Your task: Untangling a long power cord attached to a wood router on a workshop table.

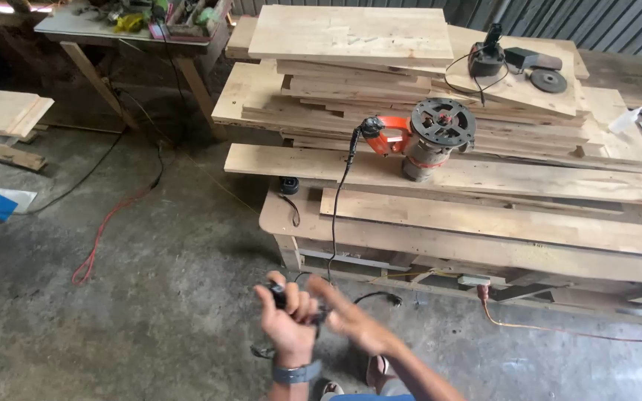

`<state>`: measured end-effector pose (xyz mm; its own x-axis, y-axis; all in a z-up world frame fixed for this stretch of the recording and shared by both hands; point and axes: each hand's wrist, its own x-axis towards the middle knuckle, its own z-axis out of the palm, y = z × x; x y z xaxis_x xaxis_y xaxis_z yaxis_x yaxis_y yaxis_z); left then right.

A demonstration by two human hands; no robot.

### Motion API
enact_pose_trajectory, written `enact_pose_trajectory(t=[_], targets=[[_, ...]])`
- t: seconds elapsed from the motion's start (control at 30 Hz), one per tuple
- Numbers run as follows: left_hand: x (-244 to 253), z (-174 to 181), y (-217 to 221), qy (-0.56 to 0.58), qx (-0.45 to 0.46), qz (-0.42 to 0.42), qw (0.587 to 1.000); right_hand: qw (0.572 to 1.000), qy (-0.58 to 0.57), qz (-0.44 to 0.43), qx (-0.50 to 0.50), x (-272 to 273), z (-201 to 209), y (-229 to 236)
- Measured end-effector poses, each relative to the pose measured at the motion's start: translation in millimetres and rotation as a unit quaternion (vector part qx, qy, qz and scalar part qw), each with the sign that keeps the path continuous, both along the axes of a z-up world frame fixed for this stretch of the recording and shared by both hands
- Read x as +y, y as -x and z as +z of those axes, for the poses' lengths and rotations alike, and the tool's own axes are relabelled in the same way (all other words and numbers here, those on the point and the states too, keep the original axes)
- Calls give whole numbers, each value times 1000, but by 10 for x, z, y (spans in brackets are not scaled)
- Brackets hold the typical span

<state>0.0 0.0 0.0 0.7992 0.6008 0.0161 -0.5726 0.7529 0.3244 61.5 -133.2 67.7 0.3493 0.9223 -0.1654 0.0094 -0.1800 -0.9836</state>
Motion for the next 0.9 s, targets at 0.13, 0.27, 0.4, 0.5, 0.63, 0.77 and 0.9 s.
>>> enact_pose_trajectory(t=[0.13,0.27,0.4,0.5,0.63,0.77,0.9], targets=[[61,213,-96,-17,42,19,999,991,-103,-30,83,7,-958,88],[419,-273,-77,-177,189,-10,966,980,-53,-188,34,-325,-1496,-146],[574,-927,-339,-320,513,-75,793,886,-52,-434,153,-899,-1516,-881],[387,-607,-859,-421,472,-106,767,822,57,-528,-205,-1167,-294,-1430],[400,-684,-2029,-493,476,-88,723,711,-231,-626,-222,-2052,-678,-2602],[387,-557,-3235,-583,463,-14,668,769,-157,-559,-267,-1981,-726,-3339],[436,-1068,-4008,-565,517,82,638,816,-88,-477,-316,-1837,-524,-4145]])
